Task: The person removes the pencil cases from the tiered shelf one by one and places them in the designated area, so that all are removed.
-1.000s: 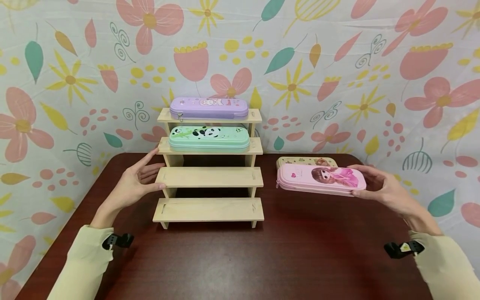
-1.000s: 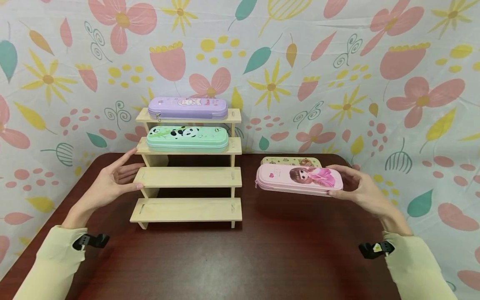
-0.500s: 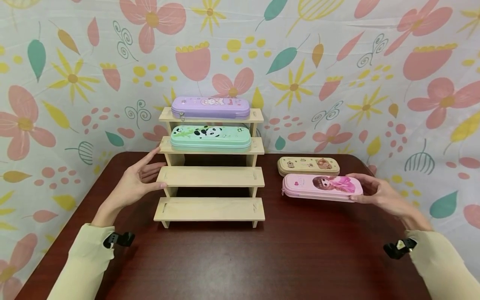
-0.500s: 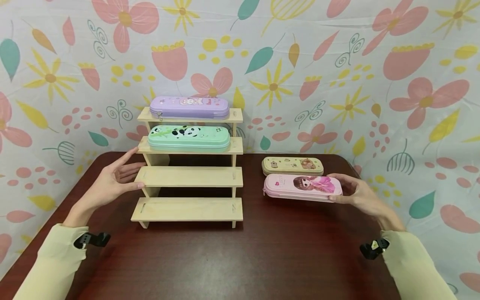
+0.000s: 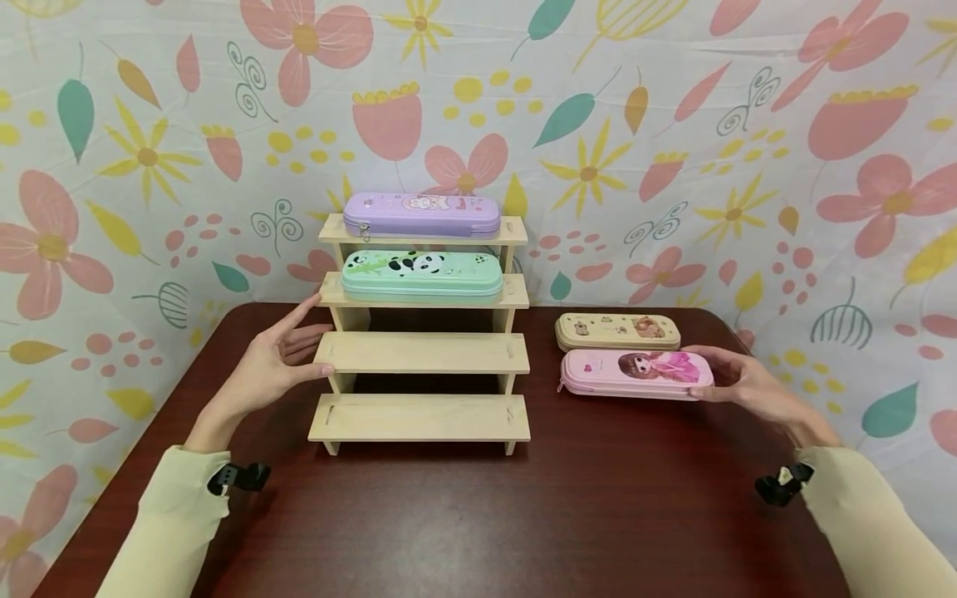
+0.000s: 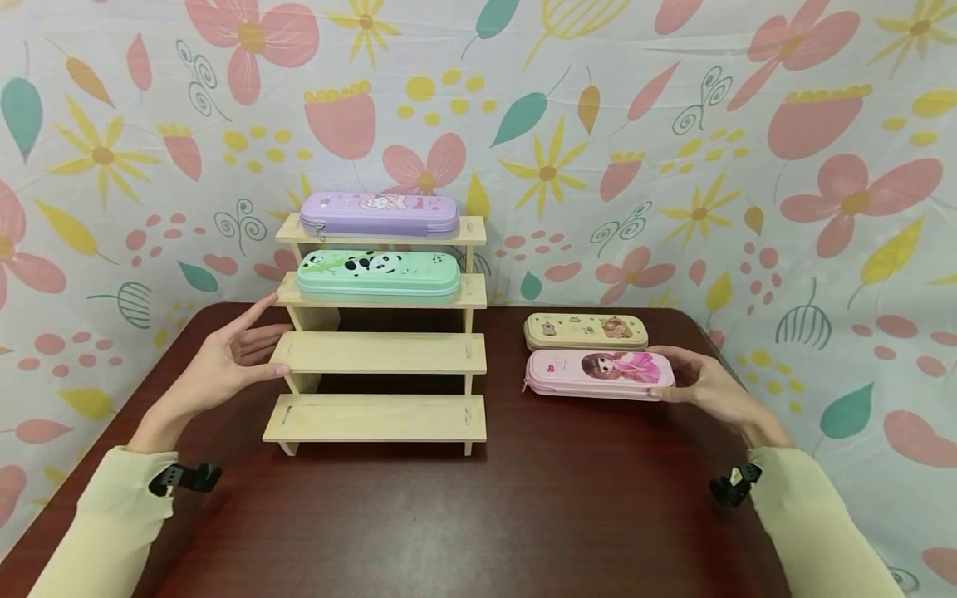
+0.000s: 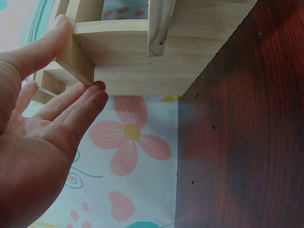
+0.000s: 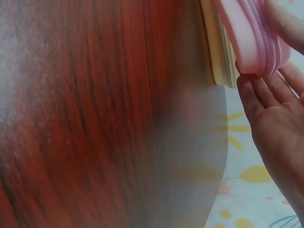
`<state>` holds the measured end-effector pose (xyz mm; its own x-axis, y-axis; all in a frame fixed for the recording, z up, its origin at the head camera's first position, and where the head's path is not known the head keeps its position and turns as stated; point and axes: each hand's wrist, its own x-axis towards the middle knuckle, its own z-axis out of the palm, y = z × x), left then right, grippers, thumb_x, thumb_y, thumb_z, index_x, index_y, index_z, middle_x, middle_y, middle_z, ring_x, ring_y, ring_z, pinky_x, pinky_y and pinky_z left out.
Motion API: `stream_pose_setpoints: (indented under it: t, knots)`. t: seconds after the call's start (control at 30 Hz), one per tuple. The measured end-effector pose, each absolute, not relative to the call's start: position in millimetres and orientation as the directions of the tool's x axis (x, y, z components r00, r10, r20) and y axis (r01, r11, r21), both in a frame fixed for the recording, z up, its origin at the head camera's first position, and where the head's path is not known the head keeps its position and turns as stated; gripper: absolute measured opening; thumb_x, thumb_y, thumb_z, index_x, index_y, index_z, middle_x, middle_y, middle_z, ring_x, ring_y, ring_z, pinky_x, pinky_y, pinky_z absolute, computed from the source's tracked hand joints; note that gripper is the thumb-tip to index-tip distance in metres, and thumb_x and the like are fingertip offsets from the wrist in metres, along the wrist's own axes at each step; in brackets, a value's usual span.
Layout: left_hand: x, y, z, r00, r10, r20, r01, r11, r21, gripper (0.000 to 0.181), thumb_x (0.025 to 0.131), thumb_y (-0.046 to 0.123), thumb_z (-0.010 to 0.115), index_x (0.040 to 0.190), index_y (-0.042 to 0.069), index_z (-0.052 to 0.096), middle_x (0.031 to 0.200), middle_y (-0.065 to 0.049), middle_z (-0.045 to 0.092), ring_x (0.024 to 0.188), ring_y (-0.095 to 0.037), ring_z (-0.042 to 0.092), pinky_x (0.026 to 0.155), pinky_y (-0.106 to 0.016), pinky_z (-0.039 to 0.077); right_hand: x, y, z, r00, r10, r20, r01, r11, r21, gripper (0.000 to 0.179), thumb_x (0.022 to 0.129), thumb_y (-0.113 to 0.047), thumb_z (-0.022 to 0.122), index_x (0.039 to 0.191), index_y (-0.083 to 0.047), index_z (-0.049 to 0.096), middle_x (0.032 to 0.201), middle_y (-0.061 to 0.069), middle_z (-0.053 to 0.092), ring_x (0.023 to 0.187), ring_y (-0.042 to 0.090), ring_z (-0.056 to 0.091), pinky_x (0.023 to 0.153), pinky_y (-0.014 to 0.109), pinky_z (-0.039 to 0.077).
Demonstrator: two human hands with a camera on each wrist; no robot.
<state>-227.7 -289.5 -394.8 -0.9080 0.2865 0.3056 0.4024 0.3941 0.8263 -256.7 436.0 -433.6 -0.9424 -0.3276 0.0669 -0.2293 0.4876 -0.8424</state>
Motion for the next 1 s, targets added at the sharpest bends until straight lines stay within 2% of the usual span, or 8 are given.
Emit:
stream_pose_setpoints:
  t: [0.37, 0.57, 0.7, 1.0]
  knots:
    - [-228.1, -289.0, -394.4, -0.909, 0.288, 0.301, 0.4, 0.4, 0.825, 0.104, 0.088, 0.001, 0.086, 0.17, 0.028, 0.026, 0.147, -0.03, 0.055, 0.139, -0.044, 0.051, 0.103, -0.022, 0.049, -272.1, 445.9, -443.3, -0.923, -0.37, 0.102, -0.286, 0.486, -0.826, 0.067, 0.089, 0.006, 0.081, 0.148, 0.008, 0.051, 0.124, -0.005, 0.07, 0.103, 0.005, 0.065, 0.084, 0.016, 0.054]
    - [-228.0, -289.4, -394.4, -0.909, 0.286, 0.304, 0.402, 0.399, 0.824, 0.104, 0.088, 0.001, 0.086, 0.169, 0.029, 0.026, 0.147, -0.028, 0.056, 0.139, -0.044, 0.051, 0.103, -0.023, 0.049, -276.0, 446.6, -443.8, -0.909, -0.398, 0.123, -0.325, 0.491, -0.809, 0.068, 0.088, 0.007, 0.081, 0.149, 0.007, 0.052, 0.123, -0.004, 0.07, 0.104, 0.003, 0.066, 0.082, 0.017, 0.056]
    - [-228.4, -289.8, -394.7, -0.908, 0.287, 0.307, 0.404, 0.398, 0.824, 0.104, 0.088, 0.002, 0.086, 0.169, 0.029, 0.027, 0.147, -0.028, 0.056, 0.139, -0.044, 0.051, 0.104, -0.024, 0.049, -276.6, 445.6, -443.5, -0.914, -0.389, 0.119, -0.318, 0.501, -0.805, 0.068, 0.087, 0.006, 0.082, 0.149, 0.005, 0.053, 0.122, -0.001, 0.071, 0.103, 0.003, 0.065, 0.082, 0.016, 0.055]
    - [-228.6, -289.8, -395.0, -0.909, 0.284, 0.304, 0.4, 0.401, 0.824, 0.104, 0.088, 0.002, 0.086, 0.17, 0.028, 0.027, 0.147, -0.029, 0.055, 0.139, -0.044, 0.051, 0.103, -0.023, 0.049, -280.9, 448.2, -452.1, -0.93, -0.344, 0.127, -0.304, 0.528, -0.793, 0.065, 0.086, 0.009, 0.082, 0.143, 0.012, 0.051, 0.123, 0.005, 0.067, 0.104, 0.006, 0.063, 0.084, 0.015, 0.053]
